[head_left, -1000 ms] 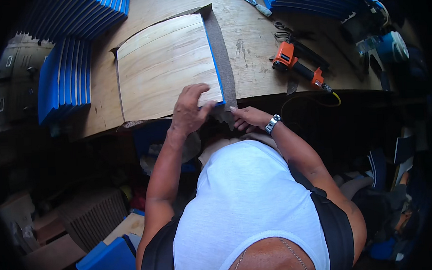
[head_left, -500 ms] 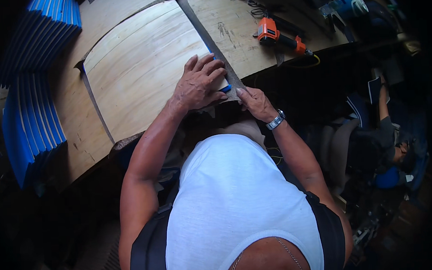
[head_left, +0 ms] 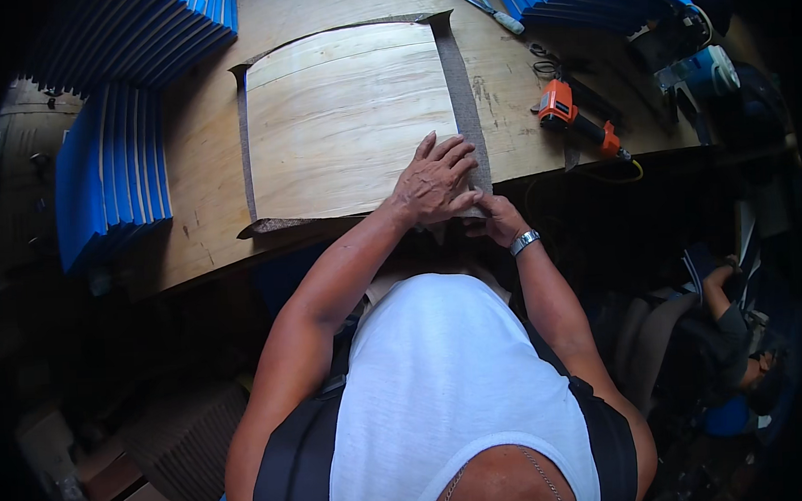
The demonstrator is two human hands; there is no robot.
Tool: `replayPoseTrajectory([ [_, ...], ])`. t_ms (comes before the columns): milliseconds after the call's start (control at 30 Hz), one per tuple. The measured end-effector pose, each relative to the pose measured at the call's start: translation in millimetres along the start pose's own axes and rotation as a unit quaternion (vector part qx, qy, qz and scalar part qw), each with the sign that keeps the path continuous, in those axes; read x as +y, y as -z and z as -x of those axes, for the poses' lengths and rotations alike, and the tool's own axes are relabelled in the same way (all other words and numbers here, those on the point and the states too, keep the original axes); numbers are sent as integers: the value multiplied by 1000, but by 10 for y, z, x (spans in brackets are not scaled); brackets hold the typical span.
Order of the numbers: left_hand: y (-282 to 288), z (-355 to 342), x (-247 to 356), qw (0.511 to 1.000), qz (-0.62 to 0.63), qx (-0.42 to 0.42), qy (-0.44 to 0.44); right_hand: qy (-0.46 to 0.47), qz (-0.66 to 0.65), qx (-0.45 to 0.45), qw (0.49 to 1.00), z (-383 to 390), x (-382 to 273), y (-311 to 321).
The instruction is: Attaching fabric to a wooden furniture component using a staple gun and trimming excess with scissors.
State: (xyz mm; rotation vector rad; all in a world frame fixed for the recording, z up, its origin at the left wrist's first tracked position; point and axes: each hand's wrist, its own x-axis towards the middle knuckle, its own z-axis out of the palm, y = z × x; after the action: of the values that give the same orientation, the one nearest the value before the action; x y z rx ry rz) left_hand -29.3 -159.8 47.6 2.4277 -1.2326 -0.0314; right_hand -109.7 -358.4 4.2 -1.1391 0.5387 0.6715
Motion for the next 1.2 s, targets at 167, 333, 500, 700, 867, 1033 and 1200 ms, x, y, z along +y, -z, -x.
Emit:
replayPoseTrajectory([
  [167,-65,-128,121,997,-50,21,52,17,57,-51,997,-319,220,177],
  [333,-12,-206,117,994,-55,-55,80,86,170,-48,980,-295,213,234],
  [500,-66,-391,-7,993,9,-17,118,193,228,-51,953,-274,227,229],
  [700,-94,-526,-7,986,-93,17,134,236,298,-78,922,-117,12,202],
  [867,-75,-531,-23,984,-94,-6,149,207,283,-133,927,-153,9,247],
  [1033,-182,-535,-10,976,-132,-13,170,161,301,-101,934,-189,-58,307],
  [1200,-184,-547,-41,981,-121,-10,154,167,265,-82,946,-117,96,309],
])
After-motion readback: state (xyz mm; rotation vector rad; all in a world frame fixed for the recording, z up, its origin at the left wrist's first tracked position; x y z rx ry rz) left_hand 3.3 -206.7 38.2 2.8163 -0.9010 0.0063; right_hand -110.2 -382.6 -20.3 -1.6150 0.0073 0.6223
